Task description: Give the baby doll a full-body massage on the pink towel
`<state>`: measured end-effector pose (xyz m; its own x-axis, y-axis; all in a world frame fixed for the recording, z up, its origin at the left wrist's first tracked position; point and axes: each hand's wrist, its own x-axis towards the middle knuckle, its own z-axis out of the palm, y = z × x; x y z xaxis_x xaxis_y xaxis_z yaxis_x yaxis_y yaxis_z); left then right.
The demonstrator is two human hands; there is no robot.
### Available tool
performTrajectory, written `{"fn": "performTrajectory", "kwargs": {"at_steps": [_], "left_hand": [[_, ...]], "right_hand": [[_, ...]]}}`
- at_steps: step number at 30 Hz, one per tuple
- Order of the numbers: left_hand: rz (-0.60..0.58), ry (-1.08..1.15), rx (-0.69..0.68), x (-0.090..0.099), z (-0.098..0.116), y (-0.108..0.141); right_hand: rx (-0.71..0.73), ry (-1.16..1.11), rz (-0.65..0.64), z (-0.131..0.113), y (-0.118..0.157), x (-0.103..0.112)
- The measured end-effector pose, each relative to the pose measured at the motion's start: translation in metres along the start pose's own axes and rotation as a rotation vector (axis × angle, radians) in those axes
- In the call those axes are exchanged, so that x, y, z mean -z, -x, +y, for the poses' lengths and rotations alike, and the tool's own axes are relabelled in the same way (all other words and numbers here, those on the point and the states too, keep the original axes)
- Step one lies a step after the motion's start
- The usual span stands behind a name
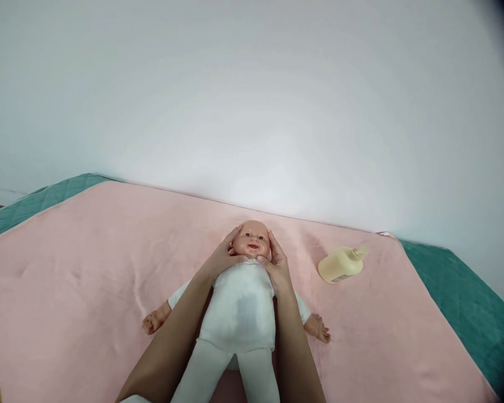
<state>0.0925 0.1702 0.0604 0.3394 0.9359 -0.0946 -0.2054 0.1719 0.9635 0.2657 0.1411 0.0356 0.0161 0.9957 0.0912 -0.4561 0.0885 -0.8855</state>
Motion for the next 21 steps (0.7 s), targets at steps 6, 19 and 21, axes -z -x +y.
{"fn": "performTrajectory", "kwargs": {"at_steps": [6, 19, 21], "left_hand": [[0.08, -0.055, -0.109, -0.005, -0.018, -0.009], [0.121, -0.104, -0.205, -0.007, -0.029, -0.019], [0.16, -0.093, -0.196, -0.01, -0.03, -0.019]], "right_hand": [[-0.021, 0.128, 0.036, 0.004, -0.001, -0.001], [0.033, 0.141, 0.028, 0.012, -0.003, 0.001], [0.043, 0.136, 0.029, 0.013, -0.004, 0.001]]}}
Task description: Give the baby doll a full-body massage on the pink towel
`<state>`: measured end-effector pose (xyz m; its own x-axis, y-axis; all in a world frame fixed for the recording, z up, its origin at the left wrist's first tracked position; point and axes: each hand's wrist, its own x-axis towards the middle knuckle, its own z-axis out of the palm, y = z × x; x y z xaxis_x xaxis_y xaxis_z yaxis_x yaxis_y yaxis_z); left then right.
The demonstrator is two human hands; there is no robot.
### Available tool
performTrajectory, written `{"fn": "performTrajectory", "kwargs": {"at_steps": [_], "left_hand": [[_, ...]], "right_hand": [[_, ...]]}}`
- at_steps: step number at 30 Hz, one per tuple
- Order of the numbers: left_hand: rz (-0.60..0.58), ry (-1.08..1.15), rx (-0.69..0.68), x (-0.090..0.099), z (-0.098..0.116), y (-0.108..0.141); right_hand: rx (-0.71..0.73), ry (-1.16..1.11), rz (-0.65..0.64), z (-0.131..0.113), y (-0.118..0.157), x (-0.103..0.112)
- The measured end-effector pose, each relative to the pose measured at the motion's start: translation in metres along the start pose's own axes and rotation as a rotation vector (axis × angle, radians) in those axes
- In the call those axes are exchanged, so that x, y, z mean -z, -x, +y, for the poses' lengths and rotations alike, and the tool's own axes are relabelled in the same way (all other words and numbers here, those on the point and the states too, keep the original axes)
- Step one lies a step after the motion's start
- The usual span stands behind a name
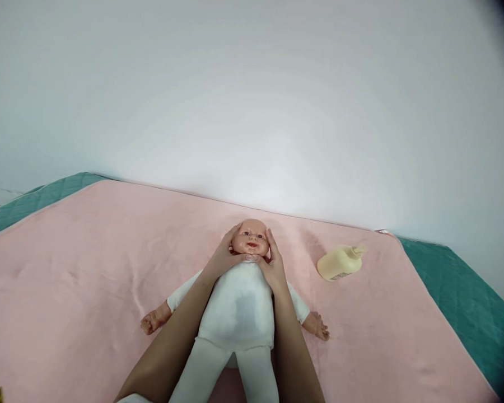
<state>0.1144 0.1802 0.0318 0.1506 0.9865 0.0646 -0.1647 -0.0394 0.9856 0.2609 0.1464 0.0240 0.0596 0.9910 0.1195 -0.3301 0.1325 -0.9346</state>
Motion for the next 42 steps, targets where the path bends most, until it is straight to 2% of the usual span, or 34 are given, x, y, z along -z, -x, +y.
{"fn": "performTrajectory", "kwargs": {"at_steps": [3, 7, 14, 17, 23, 27, 34, 42], "left_hand": [[0.044, 0.007, 0.029, -0.004, -0.001, 0.001], [0.042, 0.016, 0.061, -0.002, 0.003, 0.004], [-0.065, 0.1, 0.179, 0.01, 0.025, 0.009], [-0.108, 0.136, 0.234, 0.014, 0.029, 0.01], [-0.114, 0.094, 0.188, 0.017, 0.024, 0.009], [-0.161, 0.112, 0.152, 0.015, 0.022, 0.01], [-0.206, 0.111, 0.188, 0.019, 0.027, 0.008], [-0.103, 0.129, 0.198, 0.014, 0.028, 0.009]], "right_hand": [[0.002, -0.006, 0.012, 0.002, -0.002, 0.001], [-0.007, 0.007, 0.029, 0.003, -0.003, 0.002], [-0.036, -0.105, 0.078, -0.007, 0.003, 0.002], [-0.033, -0.162, 0.057, -0.008, 0.003, 0.002], [-0.047, -0.252, 0.074, -0.003, -0.003, 0.009], [-0.072, -0.3, 0.059, 0.0, -0.005, 0.012], [-0.073, -0.332, 0.065, -0.004, -0.004, 0.01], [-0.049, -0.231, 0.094, -0.012, 0.002, 0.001]]}}
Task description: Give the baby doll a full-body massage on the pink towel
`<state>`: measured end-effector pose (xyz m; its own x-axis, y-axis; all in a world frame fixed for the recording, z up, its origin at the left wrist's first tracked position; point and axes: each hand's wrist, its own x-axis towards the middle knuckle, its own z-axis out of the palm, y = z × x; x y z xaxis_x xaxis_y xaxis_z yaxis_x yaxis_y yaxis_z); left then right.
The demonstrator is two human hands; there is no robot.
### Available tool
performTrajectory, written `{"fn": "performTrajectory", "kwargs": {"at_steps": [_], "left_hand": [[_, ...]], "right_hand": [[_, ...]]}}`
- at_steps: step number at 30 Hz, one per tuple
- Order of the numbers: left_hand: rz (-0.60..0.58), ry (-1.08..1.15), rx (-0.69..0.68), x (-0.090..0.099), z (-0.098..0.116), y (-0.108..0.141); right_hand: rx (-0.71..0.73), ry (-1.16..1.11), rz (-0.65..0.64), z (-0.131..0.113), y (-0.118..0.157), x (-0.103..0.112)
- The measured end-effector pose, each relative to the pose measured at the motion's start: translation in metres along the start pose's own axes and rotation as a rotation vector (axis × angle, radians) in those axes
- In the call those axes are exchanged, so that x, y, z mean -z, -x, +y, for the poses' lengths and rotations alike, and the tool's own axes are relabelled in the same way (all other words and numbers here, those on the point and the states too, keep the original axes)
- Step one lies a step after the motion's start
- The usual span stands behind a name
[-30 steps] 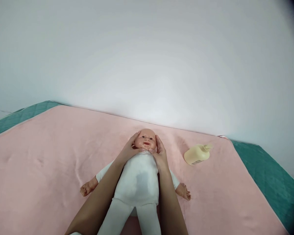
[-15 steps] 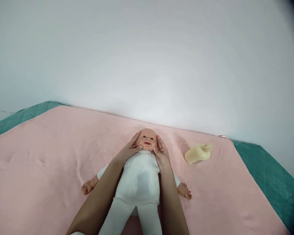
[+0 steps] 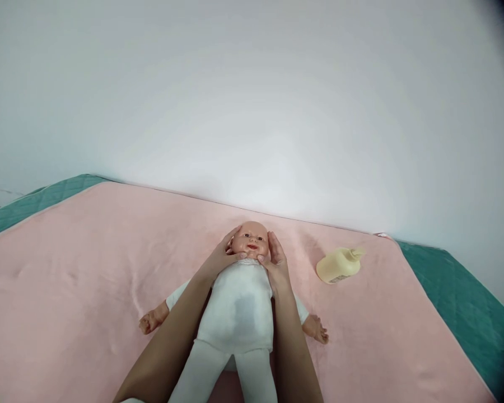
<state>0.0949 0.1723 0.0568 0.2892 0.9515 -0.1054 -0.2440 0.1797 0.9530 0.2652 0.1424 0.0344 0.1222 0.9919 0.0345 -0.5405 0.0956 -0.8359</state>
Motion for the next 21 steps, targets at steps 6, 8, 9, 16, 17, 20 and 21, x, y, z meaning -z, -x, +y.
{"fn": "performTrajectory", "kwargs": {"at_steps": [6, 8, 9, 16, 17, 20, 21], "left_hand": [[0.037, -0.032, -0.003, -0.003, -0.006, -0.003], [0.048, -0.056, -0.023, -0.003, -0.008, -0.005], [0.054, -0.065, -0.037, -0.003, -0.01, -0.006], [0.062, -0.115, -0.07, -0.006, -0.009, -0.005], [0.066, -0.117, -0.07, -0.006, -0.009, -0.004], [0.076, -0.107, -0.065, -0.007, -0.009, -0.004], [0.075, -0.096, -0.061, -0.006, -0.01, -0.004]], "right_hand": [[-0.028, 0.103, 0.003, -0.001, 0.003, -0.009], [-0.001, 0.159, 0.021, -0.001, 0.002, -0.01], [0.006, 0.181, 0.026, -0.001, 0.002, -0.01], [0.009, 0.172, 0.008, 0.002, 0.0, -0.008], [0.01, 0.174, 0.003, 0.003, 0.0, -0.007], [0.031, 0.183, -0.01, 0.004, -0.001, -0.006], [0.04, 0.183, -0.016, 0.005, -0.001, -0.005]]}}
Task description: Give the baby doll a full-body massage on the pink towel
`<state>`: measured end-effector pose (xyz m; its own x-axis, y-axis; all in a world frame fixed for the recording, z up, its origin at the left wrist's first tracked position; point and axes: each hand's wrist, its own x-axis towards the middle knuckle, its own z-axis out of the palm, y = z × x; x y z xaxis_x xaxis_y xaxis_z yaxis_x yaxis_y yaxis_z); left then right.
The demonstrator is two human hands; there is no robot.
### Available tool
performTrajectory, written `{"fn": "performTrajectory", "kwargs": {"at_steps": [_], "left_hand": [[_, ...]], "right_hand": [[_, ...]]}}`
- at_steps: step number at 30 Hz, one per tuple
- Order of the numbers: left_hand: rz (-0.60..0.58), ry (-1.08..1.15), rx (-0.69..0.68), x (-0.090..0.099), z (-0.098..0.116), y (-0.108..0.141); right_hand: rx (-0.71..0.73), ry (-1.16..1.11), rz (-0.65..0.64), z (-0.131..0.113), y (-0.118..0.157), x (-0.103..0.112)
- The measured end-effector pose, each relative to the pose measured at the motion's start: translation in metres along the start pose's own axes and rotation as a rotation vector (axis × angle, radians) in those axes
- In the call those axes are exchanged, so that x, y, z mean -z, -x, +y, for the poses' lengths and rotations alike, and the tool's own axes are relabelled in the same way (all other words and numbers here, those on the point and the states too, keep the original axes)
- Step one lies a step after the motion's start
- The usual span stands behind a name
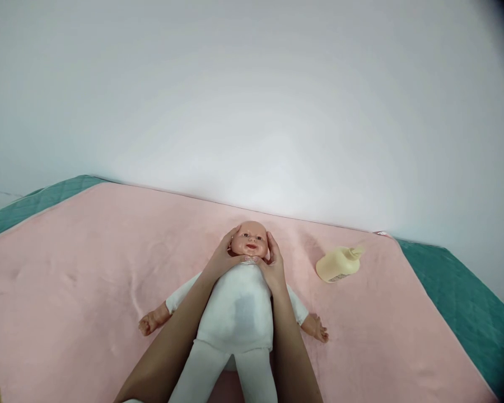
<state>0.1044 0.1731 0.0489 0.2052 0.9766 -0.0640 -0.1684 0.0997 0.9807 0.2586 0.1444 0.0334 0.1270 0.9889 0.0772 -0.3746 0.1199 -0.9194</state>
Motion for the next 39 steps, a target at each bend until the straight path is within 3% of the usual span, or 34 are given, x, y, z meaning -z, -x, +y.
{"fn": "performTrajectory", "kwargs": {"at_steps": [11, 19, 30, 39], "left_hand": [[-0.044, 0.112, 0.09, 0.011, 0.01, 0.001], [-0.175, 0.236, 0.117, 0.023, 0.003, 0.0], [-0.135, 0.343, 0.152, 0.02, 0.007, 0.002], [-0.134, 0.075, 0.099, 0.014, 0.006, 0.005]], "right_hand": [[0.027, -0.03, 0.03, -0.001, 0.0, 0.004], [0.019, 0.04, 0.082, -0.012, 0.0, 0.0], [0.013, 0.054, 0.054, -0.019, 0.002, -0.004], [-0.01, 0.07, 0.042, -0.018, 0.007, -0.006]]}}
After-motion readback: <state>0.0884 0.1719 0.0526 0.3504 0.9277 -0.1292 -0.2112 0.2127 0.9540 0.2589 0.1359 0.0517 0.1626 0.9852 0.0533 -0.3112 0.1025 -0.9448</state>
